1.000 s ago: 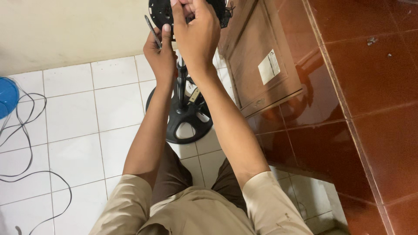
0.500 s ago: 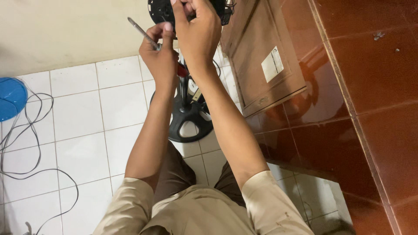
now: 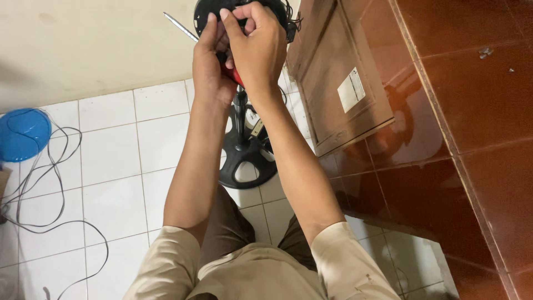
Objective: The person disassembles a standing electric fan using a screwdriver. They remove the front grill, unscrew the motor housing, and detach the rear grill, placing the parts on the floor.
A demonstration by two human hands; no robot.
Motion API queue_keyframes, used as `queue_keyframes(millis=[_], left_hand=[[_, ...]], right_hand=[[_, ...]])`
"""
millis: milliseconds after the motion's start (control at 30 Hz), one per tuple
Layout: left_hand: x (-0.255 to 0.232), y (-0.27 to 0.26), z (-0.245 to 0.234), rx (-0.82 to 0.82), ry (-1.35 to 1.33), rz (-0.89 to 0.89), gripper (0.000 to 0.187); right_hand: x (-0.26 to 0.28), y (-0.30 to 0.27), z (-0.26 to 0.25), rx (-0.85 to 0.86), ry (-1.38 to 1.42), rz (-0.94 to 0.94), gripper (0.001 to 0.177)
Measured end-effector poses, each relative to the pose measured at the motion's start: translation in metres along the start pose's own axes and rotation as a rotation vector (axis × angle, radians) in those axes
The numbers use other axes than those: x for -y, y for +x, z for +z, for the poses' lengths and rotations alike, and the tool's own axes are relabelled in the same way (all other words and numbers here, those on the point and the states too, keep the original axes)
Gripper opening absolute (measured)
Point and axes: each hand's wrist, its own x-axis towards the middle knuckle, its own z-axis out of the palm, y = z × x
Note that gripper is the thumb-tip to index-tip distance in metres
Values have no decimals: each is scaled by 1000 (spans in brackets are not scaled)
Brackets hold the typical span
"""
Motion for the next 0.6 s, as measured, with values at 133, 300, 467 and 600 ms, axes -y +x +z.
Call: queue_keyframes(millis=[133,300,467,600], left_hand=[[-6,0,3,-45,33,-90,30],[-14,9,2,-52,7,-120,29],[-14,16,-1,-72,-35,-174,34],[-13,20,-2,-65,-23,-166,31]], right_hand=[[2,0,-2,103,137,149,18],[0,3,-3,106,78,98,17],[-4,5,-4,109,45,67,17],[-6,4,-8,151,110,96,18]])
